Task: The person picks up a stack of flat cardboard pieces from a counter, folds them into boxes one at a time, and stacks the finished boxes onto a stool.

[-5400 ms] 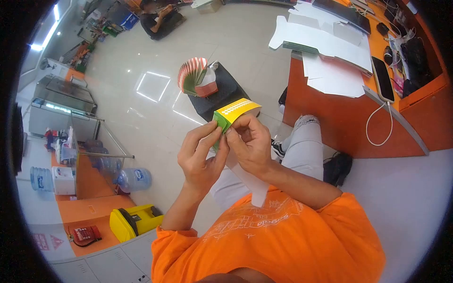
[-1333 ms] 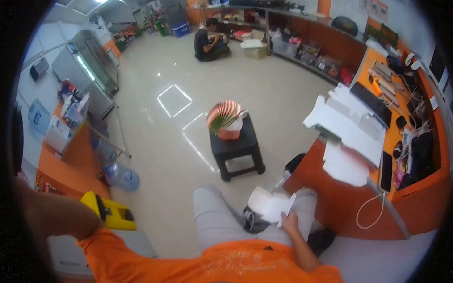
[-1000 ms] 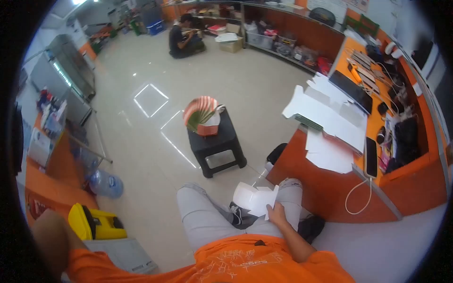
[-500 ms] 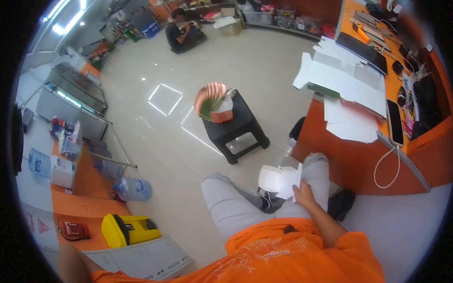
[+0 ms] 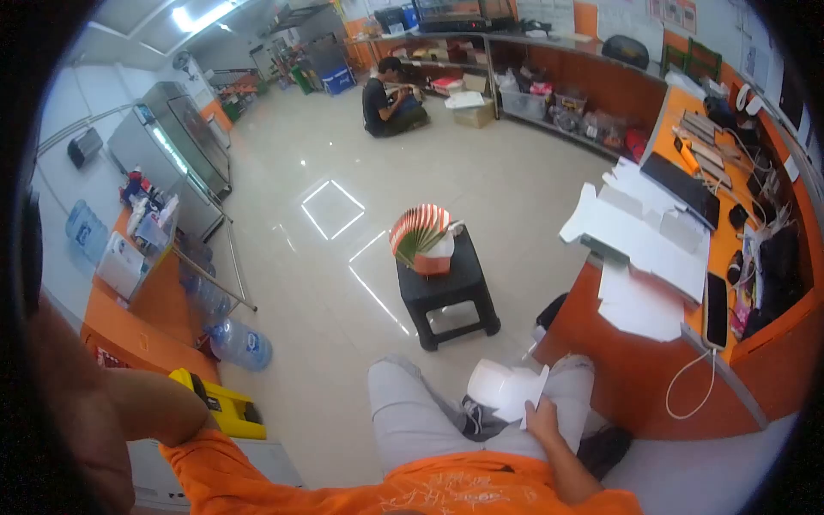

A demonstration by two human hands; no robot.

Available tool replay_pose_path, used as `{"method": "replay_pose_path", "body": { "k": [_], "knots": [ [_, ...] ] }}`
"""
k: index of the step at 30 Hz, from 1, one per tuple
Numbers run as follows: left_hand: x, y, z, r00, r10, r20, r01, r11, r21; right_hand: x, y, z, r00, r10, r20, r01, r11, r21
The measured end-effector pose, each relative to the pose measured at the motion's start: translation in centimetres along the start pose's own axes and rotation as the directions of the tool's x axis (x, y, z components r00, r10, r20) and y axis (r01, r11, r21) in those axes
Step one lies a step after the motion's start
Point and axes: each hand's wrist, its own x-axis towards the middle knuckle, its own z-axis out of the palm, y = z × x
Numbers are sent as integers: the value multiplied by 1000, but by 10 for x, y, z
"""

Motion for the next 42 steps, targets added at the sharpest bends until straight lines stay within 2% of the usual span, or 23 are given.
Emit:
{"method": "replay_pose_path", "body": {
  "k": [5,6,8,11,14,16,17,19,22,24,25,26,28,30,31,33,34,35,36,37,39,40,42],
  "knots": [
    [1,1,-7,1000,23,-18,-23,1000,11,13,24,10,995,-86,-59,81,993,-84],
    [2,-1,-7,1000,30,-5,-30,999,12,12,22,11,998,53,-24,-50,994,100],
    [1,1,-7,999,42,-7,-42,999,18,9,12,4,997,-55,-46,54,998,-25],
    [-1,-2,-8,999,36,-6,-36,999,13,8,-1,0,988,-141,-63,145,988,54],
    [-7,-4,-5,1000,14,0,-14,1000,-8,0,-21,-7,999,47,5,-48,995,84],
    [-8,-3,-5,1000,9,-15,-10,999,-33,11,21,9,997,-61,-56,67,991,112],
    [-10,-3,-7,1000,-2,-18,1,999,-54,13,30,9,993,-93,-73,84,990,-112],
    [-14,-4,-11,1000,-12,-13,11,994,-112,5,-2,0,999,40,0,-40,996,74],
    [-40,7,-15,997,59,-40,-68,957,-283,9,-11,1,999,0,-45,7,987,161],
    [-84,30,24,966,-248,-72,250,968,32,46,16,19,992,-53,-114,69,988,141],
    [-127,28,53,907,-354,-229,349,935,-64,37,36,26,984,-79,-161,95,991,96],
    [-148,37,75,848,-508,-152,473,854,-218,29,-17,6,989,-78,-126,108,964,244],
    [-203,68,108,385,-904,185,879,299,-372,38,-53,2,991,-25,-134,68,942,328],
    [-271,95,142,90,-933,347,944,-31,-327,40,-111,-12,975,-137,-176,210,828,520],
    [-312,113,147,-8,-919,393,969,-104,-223,41,-124,-16,966,-170,-197,253,791,557],
    [-395,171,131,-245,-851,465,966,-170,197,40,-149,-28,983,-134,-128,185,728,660],
    [-419,204,106,-582,-643,498,808,-529,261,43,-156,-32,992,-117,-40,107,648,754],
    [-534,247,52,-439,-502,745,833,84,547,47,-155,-30,991,-123,-61,126,637,760],
    [-530,294,21,-591,-371,717,806,-224,548,51,-147,-23,985,-125,-115,170,711,682],
    [-403,300,18,-848,-199,491,528,-379,760,54,-134,-11,978,-122,-166,198,778,596],
    [-418,350,-12,-843,-163,513,520,-491,699,58,-107,4,999,35,-2,-34,970,242],
    [-421,365,-15,-843,-168,511,512,-538,670,74,-48,58,995,64,-80,-30,926,377],
    [-427,362,-1,-844,-196,499,513,-569,643,60,-21,98,990,12,-143,37,943,332]
  ]
}}
